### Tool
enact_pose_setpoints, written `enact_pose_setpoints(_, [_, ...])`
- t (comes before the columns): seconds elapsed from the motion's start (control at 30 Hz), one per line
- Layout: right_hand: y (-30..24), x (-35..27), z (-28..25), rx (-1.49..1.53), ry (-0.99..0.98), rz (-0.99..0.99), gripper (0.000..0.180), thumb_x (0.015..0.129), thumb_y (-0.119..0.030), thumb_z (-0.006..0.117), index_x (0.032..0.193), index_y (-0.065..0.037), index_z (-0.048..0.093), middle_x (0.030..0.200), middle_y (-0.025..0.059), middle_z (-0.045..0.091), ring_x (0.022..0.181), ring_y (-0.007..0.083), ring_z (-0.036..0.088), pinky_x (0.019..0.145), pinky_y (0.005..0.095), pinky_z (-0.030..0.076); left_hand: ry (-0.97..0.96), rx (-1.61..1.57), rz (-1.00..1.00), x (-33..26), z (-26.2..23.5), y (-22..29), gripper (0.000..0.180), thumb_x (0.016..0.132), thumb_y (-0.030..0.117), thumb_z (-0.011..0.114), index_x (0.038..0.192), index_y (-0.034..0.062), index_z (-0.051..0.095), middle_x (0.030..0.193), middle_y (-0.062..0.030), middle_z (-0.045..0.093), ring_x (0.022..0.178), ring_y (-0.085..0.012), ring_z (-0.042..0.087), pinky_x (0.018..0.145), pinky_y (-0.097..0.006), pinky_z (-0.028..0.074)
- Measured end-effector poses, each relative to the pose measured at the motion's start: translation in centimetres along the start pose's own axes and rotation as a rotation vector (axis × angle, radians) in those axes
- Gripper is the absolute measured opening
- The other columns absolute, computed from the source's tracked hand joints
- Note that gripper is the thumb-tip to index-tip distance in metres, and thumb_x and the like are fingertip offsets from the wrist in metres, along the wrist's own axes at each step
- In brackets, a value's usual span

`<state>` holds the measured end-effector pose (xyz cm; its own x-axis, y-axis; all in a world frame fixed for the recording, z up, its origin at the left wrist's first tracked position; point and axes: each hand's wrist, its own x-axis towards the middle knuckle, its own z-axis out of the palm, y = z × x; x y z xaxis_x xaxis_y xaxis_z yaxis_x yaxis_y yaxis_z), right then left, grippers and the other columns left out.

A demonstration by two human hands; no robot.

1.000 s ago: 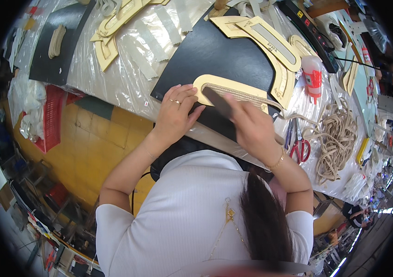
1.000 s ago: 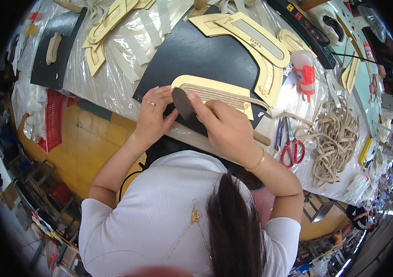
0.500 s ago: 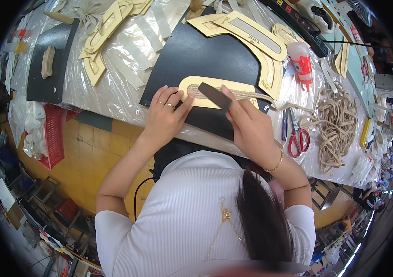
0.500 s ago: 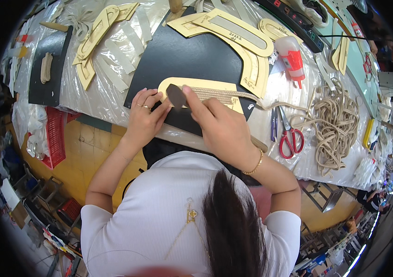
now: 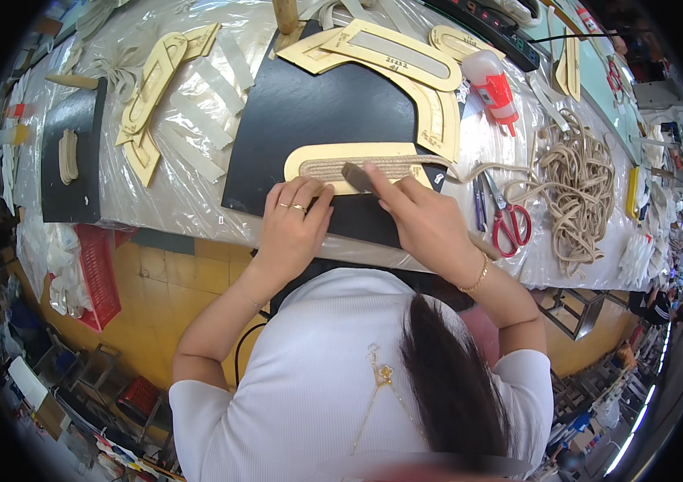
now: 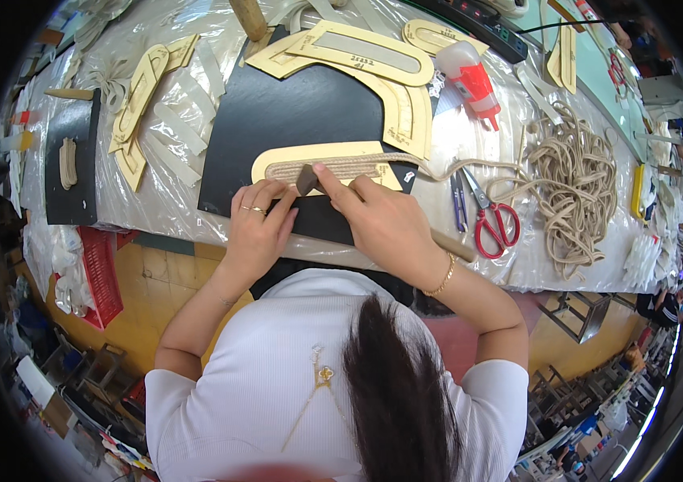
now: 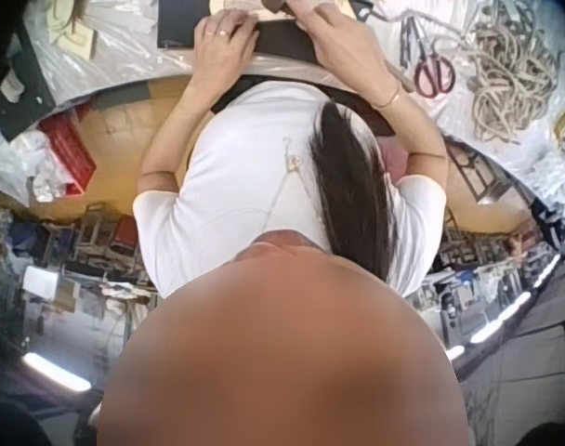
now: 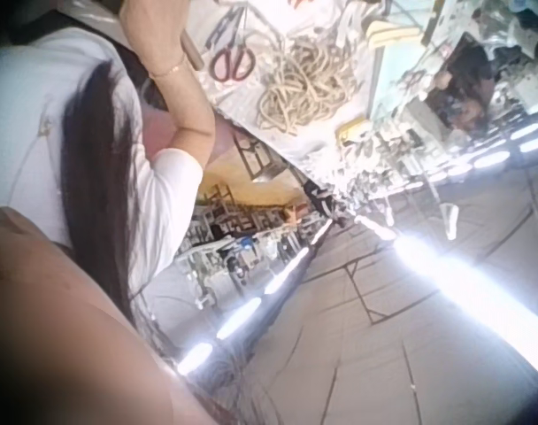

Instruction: The person assembles a decorative piece by placing a beige cord into a channel on a yellow cardboard template. They use a small wooden block to press the cord into place, then trim excess cord with scissors. The person applies glue to the cord and template, then continues pressing and trimming the cord along the template's channel.

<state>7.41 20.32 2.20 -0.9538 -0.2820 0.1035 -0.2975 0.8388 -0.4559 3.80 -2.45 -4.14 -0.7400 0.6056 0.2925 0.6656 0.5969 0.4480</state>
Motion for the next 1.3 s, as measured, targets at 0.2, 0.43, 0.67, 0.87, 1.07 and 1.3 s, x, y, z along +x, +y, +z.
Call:
enact_pose_setpoints(0.2, [0.7,-0.4,0.1,-0.033,-0.123,0.126,0.064,0.087,-0.008,0.070,0.147,-0.016,0.051,0.079,0.0070,0.058,0.062,0.0242,0.061,0.054,0.0355,0.051,-0.058,0.125,-0.005,-0.1,0.1,1.0,0.044,0.084,0.016,0.074,0.127,0.0068,0.064,0.120,-0.0119,0.061,0.120,-0.0297,0.054,0.102,-0.047,0.039])
enact_pose_setpoints(0.43, [2.1,-2.6,-0.3,0.032,0.160,0.048,0.061,0.091,-0.008,0.066,0.149,-0.015,0.049,0.081,0.0084,0.058,0.062,0.0271,0.061,0.054,0.0378,0.050,-0.246,0.260,-0.056,1.2,-0.4,2.8,0.060,0.084,0.027,0.076,0.141,0.0179,0.057,0.119,-0.0138,0.056,0.120,-0.0322,0.050,0.103,-0.050,0.036])
enact_pose_setpoints(0.67, [3.1,-4.4,-0.4,0.017,0.186,0.139,0.059,0.091,-0.006,0.066,0.147,-0.015,0.052,0.080,0.0090,0.057,0.062,0.0270,0.061,0.054,0.0387,0.048,-0.248,0.245,-0.006,2.3,-0.6,3.4,0.052,0.085,0.019,0.069,0.134,0.0052,0.060,0.118,-0.0157,0.059,0.119,-0.0334,0.053,0.103,-0.051,0.038])
enact_pose_setpoints(0.87, [3.2,-4.7,-1.3,-0.081,0.125,0.175,0.060,0.090,-0.008,0.067,0.147,-0.017,0.052,0.080,0.0076,0.057,0.061,0.0262,0.060,0.053,0.0386,0.048,-0.246,0.238,0.021,2.2,-0.2,3.4,0.051,0.086,0.015,0.066,0.134,0.0008,0.059,0.132,-0.0186,0.058,0.124,-0.0353,0.053,0.104,-0.050,0.041])
enact_pose_setpoints(1.07, [3.2,-3.8,-1.1,-0.061,0.065,0.180,0.061,0.091,-0.007,0.066,0.149,-0.016,0.049,0.080,0.0089,0.058,0.061,0.0275,0.061,0.054,0.0396,0.048,-0.276,0.265,0.019,1.9,-0.2,3.1,0.058,0.086,0.019,0.072,0.139,0.0056,0.055,0.138,-0.0162,0.056,0.129,-0.0339,0.051,0.109,-0.049,0.037])
enact_pose_setpoints(1.3, [3.4,-2.0,-1.5,-0.025,0.132,0.160,0.061,0.092,-0.006,0.064,0.150,-0.014,0.048,0.081,0.0112,0.058,0.062,0.0289,0.062,0.055,0.0394,0.050,-0.240,0.211,0.011,1.7,0.0,2.8,0.054,0.087,0.020,0.070,0.138,0.0044,0.056,0.137,-0.0170,0.056,0.128,-0.0356,0.052,0.108,-0.051,0.037])
